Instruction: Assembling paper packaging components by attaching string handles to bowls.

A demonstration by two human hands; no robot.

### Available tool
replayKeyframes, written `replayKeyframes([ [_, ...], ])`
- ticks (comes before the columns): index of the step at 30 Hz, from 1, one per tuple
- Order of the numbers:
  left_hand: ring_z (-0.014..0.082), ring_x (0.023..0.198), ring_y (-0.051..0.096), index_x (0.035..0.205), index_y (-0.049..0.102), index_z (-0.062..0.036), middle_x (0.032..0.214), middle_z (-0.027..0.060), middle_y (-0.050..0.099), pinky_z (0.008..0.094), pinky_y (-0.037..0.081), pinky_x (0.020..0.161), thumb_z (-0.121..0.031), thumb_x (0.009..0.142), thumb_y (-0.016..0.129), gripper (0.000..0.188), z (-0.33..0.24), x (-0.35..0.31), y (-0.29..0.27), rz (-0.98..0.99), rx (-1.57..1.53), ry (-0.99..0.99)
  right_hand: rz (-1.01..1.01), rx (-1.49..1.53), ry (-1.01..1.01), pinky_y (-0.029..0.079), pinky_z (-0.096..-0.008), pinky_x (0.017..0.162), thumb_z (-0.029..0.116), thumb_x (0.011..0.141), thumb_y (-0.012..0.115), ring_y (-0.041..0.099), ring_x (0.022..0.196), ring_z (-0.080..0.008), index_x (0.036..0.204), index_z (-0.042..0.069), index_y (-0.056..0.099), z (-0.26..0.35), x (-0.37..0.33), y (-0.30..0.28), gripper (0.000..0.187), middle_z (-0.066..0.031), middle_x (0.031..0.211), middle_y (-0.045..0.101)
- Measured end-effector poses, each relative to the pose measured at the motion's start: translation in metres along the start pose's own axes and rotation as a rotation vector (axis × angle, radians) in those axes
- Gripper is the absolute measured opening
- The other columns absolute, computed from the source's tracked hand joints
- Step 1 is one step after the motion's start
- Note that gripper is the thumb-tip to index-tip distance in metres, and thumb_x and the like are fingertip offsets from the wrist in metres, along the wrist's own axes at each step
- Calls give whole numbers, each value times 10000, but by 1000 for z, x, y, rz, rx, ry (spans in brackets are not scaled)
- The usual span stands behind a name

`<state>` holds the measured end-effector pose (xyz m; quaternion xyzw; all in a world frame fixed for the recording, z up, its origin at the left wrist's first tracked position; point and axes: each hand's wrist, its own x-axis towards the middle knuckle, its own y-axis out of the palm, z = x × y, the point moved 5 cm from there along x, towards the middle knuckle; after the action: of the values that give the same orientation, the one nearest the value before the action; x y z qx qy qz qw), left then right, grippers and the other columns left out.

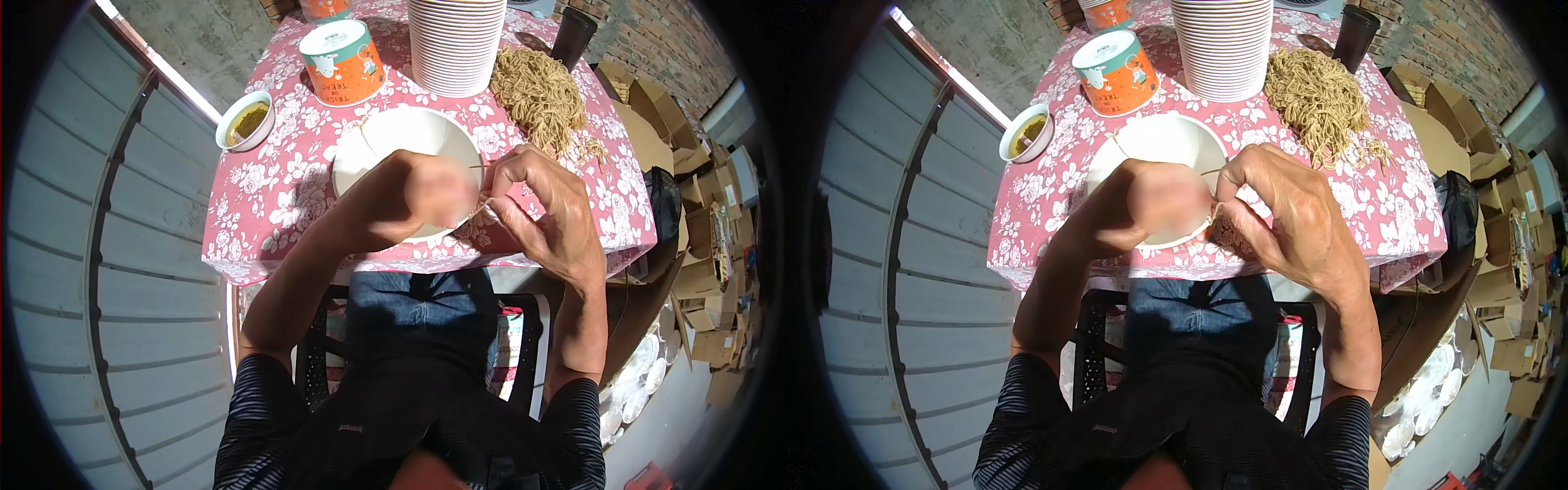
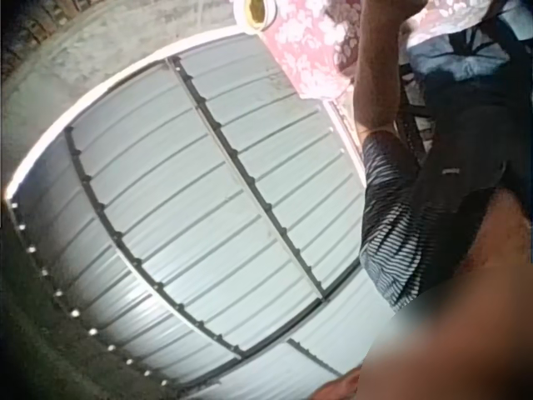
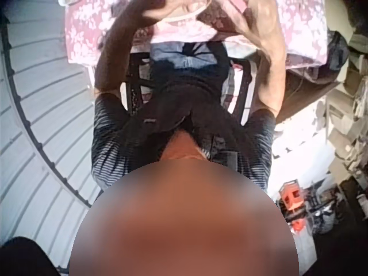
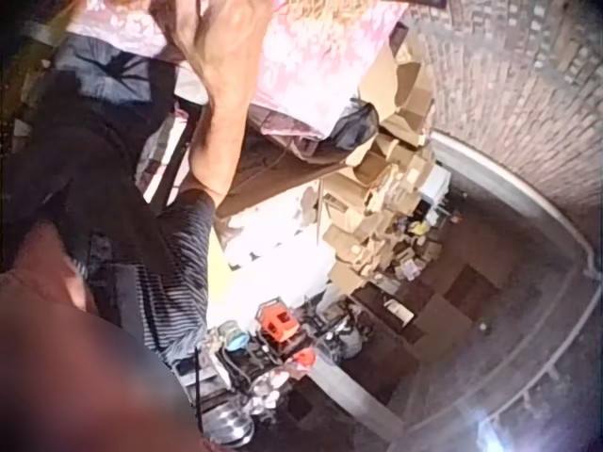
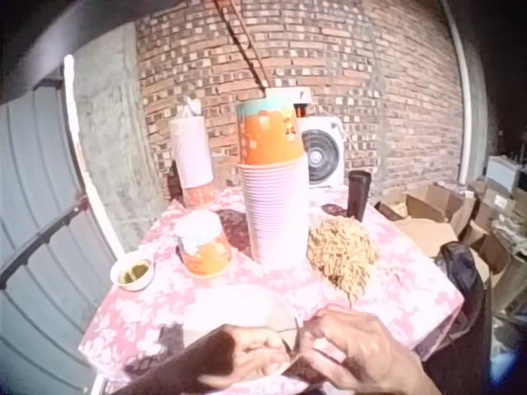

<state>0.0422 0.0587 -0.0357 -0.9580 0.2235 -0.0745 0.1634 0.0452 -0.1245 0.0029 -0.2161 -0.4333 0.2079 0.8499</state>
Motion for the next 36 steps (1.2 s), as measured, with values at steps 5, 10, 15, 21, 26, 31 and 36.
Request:
replayKeyframes([
  [5,101,781,658,1043,697,55,909,74,721,258,541,726,-98,1037,653,160,-5,1,4,113,21,-87,9,11,-55,506,-361,666,-60,849,741,641,732,-256,867,8,595,-4,4,0,161,-100,813,621],
  [10,103,776,656,1089,684,50,910,77,719,254,544,708,-124,1045,652,182,-3,0,-8,-146,11,-15,-46,23,-53,503,-357,660,-83,823,746,640,732,-247,848,5,590,-7,0,-2,180,-95,806,620],
  [15,102,673,631,1063,666,42,828,67,692,253,511,593,-79,1048,595,141,-12,4,-6,-158,31,-79,-29,13,-90,496,-346,645,-107,808,744,630,722,-241,850,2,591,0,1,-2,192,-91,793,606],
  [21,80,637,633,1008,645,39,805,62,687,230,487,535,-40,1033,618,87,-17,11,12,67,-11,-44,-48,-19,-56,502,-350,642,-98,809,755,631,715,-240,866,1,604,-6,6,-9,189,-95,795,608],
  [26,103,627,643,1046,642,47,811,83,693,247,499,512,-61,1031,643,109,-15,9,13,12,-108,-86,-150,65,11,551,-294,684,-54,881,756,709,780,-178,954,-27,667,-11,3,-12,119,-88,882,716],
  [31,130,627,660,1062,644,67,819,114,692,256,527,523,-75,1032,654,146,-16,10,21,126,-145,-92,-141,148,149,528,-247,600,-36,906,750,675,689,-94,959,-23,682,-11,3,-12,87,-52,838,718],
  [36,143,638,673,1091,652,79,839,118,694,267,545,518,-85,1031,662,175,-17,12,20,127,-182,-135,-145,193,282,498,-225,538,-38,911,745,647,637,-57,951,-26,687,-14,4,-11,72,-37,824,715],
])
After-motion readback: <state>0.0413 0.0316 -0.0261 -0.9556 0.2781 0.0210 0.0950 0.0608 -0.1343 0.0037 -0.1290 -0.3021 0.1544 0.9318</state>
